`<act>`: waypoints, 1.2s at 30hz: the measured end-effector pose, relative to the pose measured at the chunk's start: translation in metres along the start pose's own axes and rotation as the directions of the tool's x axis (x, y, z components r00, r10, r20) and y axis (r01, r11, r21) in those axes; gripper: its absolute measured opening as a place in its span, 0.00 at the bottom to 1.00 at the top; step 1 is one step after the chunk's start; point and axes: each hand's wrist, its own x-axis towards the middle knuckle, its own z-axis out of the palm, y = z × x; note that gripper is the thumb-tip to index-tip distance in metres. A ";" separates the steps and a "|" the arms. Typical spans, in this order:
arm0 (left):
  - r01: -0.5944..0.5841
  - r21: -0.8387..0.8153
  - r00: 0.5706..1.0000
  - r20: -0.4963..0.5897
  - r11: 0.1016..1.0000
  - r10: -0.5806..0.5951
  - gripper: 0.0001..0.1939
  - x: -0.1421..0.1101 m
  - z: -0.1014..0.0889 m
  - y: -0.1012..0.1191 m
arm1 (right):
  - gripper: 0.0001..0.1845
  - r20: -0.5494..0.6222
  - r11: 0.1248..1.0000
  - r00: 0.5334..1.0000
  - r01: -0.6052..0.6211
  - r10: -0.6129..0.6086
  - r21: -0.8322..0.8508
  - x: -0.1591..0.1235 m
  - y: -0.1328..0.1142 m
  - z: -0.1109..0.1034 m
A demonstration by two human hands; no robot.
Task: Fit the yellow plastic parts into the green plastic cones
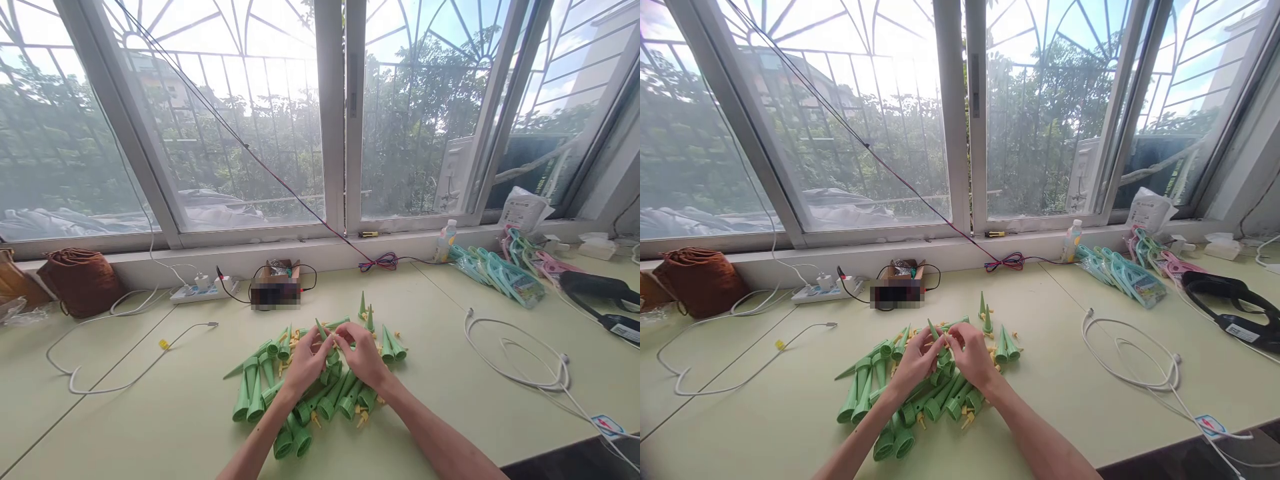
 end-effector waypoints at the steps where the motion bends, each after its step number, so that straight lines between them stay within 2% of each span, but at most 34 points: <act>1: 0.002 -0.004 1.000 0.002 1.000 -0.002 0.17 0.000 0.000 0.000 | 0.06 -0.001 1.000 1.000 0.000 0.000 0.002 0.000 0.000 0.000; 21: -0.034 0.041 0.999 0.008 0.999 0.033 0.17 -0.002 0.000 0.004 | 0.07 0.003 1.000 1.000 0.002 -0.002 -0.003 0.000 0.000 0.000; 28: -0.096 0.081 0.995 0.006 0.992 0.095 0.15 -0.004 0.000 0.003 | 0.08 0.011 1.000 1.000 -0.002 0.002 0.000 0.001 -0.004 0.000; 36: -0.188 0.239 0.981 -0.007 0.953 0.196 0.12 -0.005 -0.002 0.000 | 0.09 0.024 1.000 1.000 -0.007 0.007 -0.020 0.001 -0.006 -0.001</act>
